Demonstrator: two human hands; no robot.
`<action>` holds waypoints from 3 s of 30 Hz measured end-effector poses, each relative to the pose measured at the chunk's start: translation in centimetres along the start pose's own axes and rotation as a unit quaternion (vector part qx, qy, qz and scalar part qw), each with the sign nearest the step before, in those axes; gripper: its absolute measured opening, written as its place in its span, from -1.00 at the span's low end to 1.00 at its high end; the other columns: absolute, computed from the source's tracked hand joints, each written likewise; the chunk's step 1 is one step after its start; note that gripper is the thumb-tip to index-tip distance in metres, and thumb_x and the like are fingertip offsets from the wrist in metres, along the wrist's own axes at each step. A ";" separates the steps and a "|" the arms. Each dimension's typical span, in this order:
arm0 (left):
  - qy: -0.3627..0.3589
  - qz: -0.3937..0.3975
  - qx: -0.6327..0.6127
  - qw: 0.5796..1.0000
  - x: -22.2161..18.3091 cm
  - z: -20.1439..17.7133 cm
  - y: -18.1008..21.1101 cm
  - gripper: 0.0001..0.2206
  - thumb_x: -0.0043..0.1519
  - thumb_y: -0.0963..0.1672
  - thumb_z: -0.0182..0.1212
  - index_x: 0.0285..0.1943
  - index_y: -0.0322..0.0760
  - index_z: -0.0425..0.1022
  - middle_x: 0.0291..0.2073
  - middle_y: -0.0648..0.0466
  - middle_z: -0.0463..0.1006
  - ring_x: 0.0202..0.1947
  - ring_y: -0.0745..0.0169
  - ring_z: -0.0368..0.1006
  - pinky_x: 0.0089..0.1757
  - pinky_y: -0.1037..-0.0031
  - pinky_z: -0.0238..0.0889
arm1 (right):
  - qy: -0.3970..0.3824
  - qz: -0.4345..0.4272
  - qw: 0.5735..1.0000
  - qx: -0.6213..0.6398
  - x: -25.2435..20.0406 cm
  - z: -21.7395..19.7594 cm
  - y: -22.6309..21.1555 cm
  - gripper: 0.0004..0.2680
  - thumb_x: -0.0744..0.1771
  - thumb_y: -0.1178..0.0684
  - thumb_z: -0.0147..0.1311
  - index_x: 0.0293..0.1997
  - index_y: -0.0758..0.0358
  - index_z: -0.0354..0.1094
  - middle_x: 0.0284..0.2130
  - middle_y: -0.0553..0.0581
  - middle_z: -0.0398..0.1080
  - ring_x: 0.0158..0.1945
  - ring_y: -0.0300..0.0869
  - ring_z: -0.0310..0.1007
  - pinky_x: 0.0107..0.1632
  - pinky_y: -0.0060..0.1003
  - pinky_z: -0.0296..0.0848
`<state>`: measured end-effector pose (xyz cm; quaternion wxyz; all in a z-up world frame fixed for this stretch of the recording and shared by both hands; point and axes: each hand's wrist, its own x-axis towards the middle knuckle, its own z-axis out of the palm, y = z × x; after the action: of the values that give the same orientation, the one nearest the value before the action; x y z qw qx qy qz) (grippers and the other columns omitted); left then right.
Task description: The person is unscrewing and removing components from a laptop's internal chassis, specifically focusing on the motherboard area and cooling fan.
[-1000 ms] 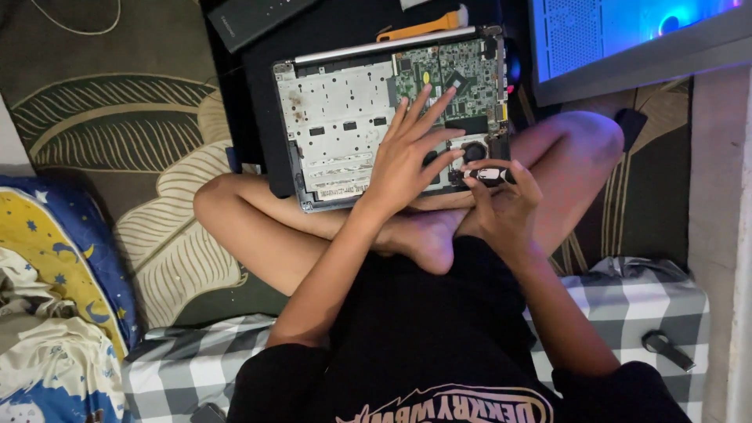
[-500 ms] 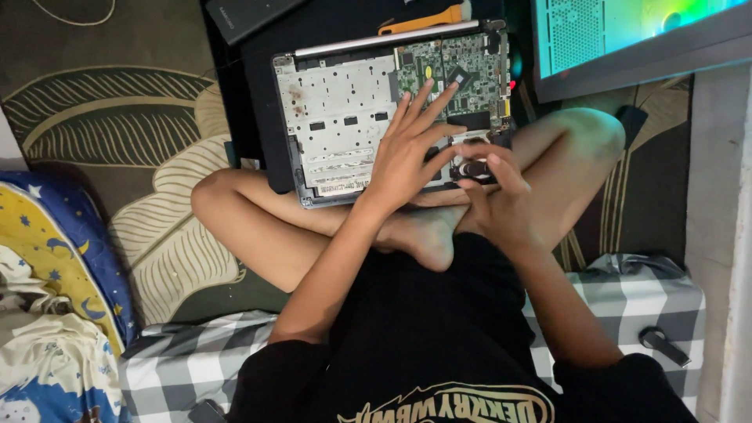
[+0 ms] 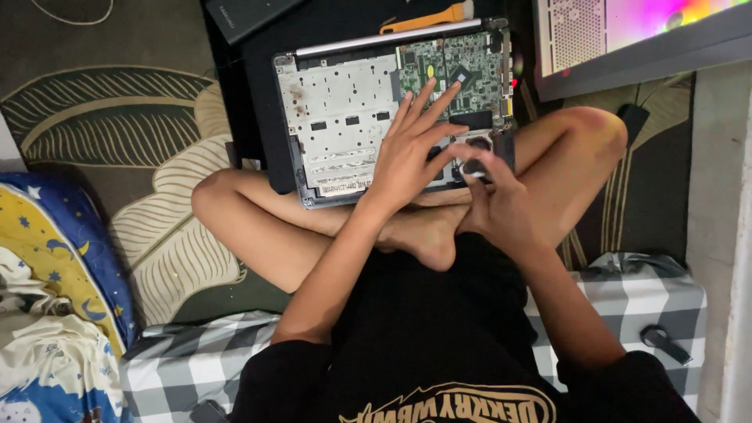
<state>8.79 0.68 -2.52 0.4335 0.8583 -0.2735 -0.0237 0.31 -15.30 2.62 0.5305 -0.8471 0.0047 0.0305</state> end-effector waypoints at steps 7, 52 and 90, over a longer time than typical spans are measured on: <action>-0.002 0.000 0.006 1.000 0.1 0.1 0.0 -0.81 0.28 -0.03 0.31 -0.05 -0.13 0.67 0.48 0.24 0.14 0.56 0.11 -0.10 0.51 0.07 -0.27 | 0.145 -0.295 0.937 -0.115 0.0 1.7 4.8 -0.33 0.29 0.34 0.41 0.35 -0.09 -0.16 -0.12 0.31 0.42 -0.22 0.01 0.44 -0.31 -0.24 0.37; 0.025 -0.010 -0.028 0.999 0.0 0.7 -0.3 -0.85 0.30 -0.07 0.38 -0.01 -0.09 0.67 0.45 0.18 0.27 0.55 0.00 -0.05 0.47 0.07 -0.29 | 0.104 -0.291 0.950 -0.046 -0.2 1.9 5.9 -0.56 0.36 0.46 0.02 0.32 0.38 -0.16 -0.15 0.46 0.44 -0.18 0.20 0.57 -0.31 -0.22 0.48; 0.247 -0.131 0.248 0.928 4.4 -14.6 -13.0 -0.84 0.13 -0.16 0.44 -0.14 -0.22 0.61 -0.26 0.08 0.44 -0.26 0.10 0.36 -0.14 0.35 0.27 | 0.230 0.032 0.971 0.059 -3.2 -2.6 5.1 -0.48 0.41 0.25 0.07 0.51 0.27 -0.24 0.25 0.39 0.05 -0.25 -0.09 0.37 -0.34 -0.44 0.26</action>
<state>22.41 15.37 -2.36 0.2540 0.9452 -0.0399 0.2013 -3.01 -19.96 -0.66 0.5630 -0.7980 0.1554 -0.1487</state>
